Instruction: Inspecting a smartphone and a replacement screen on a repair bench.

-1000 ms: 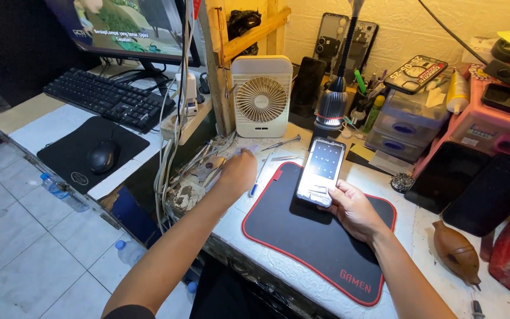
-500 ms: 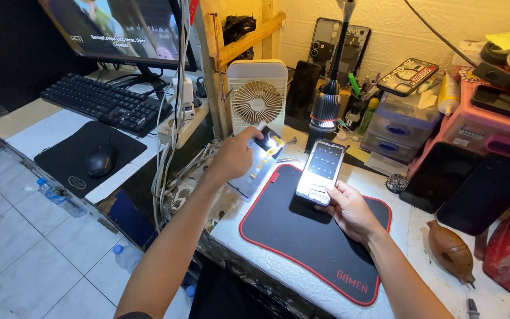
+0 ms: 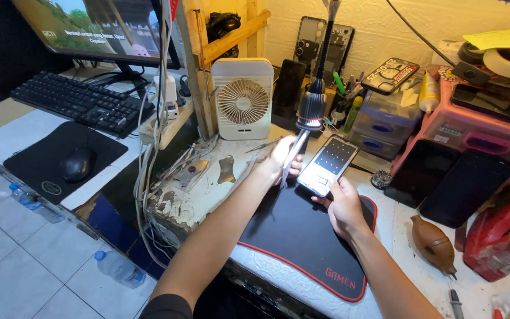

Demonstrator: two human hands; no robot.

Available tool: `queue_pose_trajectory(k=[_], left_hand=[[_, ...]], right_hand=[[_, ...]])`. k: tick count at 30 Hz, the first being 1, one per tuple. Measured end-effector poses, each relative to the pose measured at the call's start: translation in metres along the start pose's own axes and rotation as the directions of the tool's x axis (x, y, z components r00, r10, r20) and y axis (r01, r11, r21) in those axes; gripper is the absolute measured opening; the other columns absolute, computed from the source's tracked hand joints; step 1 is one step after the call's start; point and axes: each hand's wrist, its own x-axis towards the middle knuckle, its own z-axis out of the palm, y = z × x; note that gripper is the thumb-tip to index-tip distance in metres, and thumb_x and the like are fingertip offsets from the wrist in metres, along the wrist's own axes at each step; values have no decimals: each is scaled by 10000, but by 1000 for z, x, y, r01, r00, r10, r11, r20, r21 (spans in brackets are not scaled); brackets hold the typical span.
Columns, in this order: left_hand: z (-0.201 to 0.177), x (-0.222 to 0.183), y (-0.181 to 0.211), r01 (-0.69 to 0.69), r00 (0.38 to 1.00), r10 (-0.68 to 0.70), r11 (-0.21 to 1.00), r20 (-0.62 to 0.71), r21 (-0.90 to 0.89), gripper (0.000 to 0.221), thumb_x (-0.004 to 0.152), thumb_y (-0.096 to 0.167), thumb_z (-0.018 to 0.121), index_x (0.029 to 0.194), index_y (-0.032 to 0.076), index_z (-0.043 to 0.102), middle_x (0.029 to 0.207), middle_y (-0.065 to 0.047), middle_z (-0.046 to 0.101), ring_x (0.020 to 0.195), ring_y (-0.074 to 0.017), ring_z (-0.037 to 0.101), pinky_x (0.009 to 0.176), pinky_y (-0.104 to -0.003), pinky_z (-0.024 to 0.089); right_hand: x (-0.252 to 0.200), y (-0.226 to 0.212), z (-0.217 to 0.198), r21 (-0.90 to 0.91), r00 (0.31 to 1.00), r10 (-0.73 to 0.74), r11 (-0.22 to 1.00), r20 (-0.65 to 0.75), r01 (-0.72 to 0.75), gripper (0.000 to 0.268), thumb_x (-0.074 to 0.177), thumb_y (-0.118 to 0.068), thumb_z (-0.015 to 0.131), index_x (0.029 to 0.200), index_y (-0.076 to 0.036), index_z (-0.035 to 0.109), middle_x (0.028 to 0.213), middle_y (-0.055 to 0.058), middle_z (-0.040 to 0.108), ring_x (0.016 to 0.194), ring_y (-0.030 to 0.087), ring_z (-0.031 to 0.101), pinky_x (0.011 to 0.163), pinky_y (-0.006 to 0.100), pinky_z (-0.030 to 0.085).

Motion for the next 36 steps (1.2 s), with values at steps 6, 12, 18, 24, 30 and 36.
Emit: queue_pose_trajectory(k=[6,12,18,24,30,36], left_hand=[[9,-52,19,235,883,-27,890,468,-392,612,880,620,636,903,10,597,733,-193,605,491,-188,481,443,-275,393],[7,-76,28,115,905,44,932,423,-343,532,827,562,717,1040,81,640,1145,-223,664,909,-285,654,797,-416,541],[14,-61,1,16,887,149,936,437,-351,650,937,608,553,1266,49,605,1426,-225,578,1262,-327,620,1123,-419,442],[34,-68,-9,101,941,10,946,338,-309,659,878,533,657,1292,25,597,1294,-226,649,1166,-316,669,1056,-421,506],[52,-108,4,-20,932,107,969,345,-247,556,912,479,644,1246,35,609,1045,-171,672,914,-284,710,799,-398,628],[50,-100,-5,-132,921,160,986,356,-102,761,869,388,724,1506,170,368,1377,-225,464,1350,-427,462,1110,-546,420]], right_hand=[[5,4,-7,-38,996,-37,999,-80,34,308,1103,-159,432,1316,53,498,1171,205,619,966,314,703,682,385,656],[-9,0,5,-131,982,-170,979,-80,158,283,1088,-138,423,1202,98,530,915,162,633,722,244,731,535,331,643],[-25,-15,4,-442,939,-339,853,-62,279,276,1076,-179,422,977,1,607,650,186,688,490,227,705,433,306,588],[-44,-40,10,-591,908,-418,743,-44,314,261,1050,-184,448,905,-51,619,703,177,722,499,188,712,465,246,573],[-39,-33,1,-618,902,-432,707,4,342,258,1043,-190,456,897,-53,619,723,185,741,494,201,721,451,250,576],[-35,-30,-6,-671,855,-512,608,76,424,241,1027,-142,506,868,-30,648,653,152,718,453,172,686,448,249,560]])
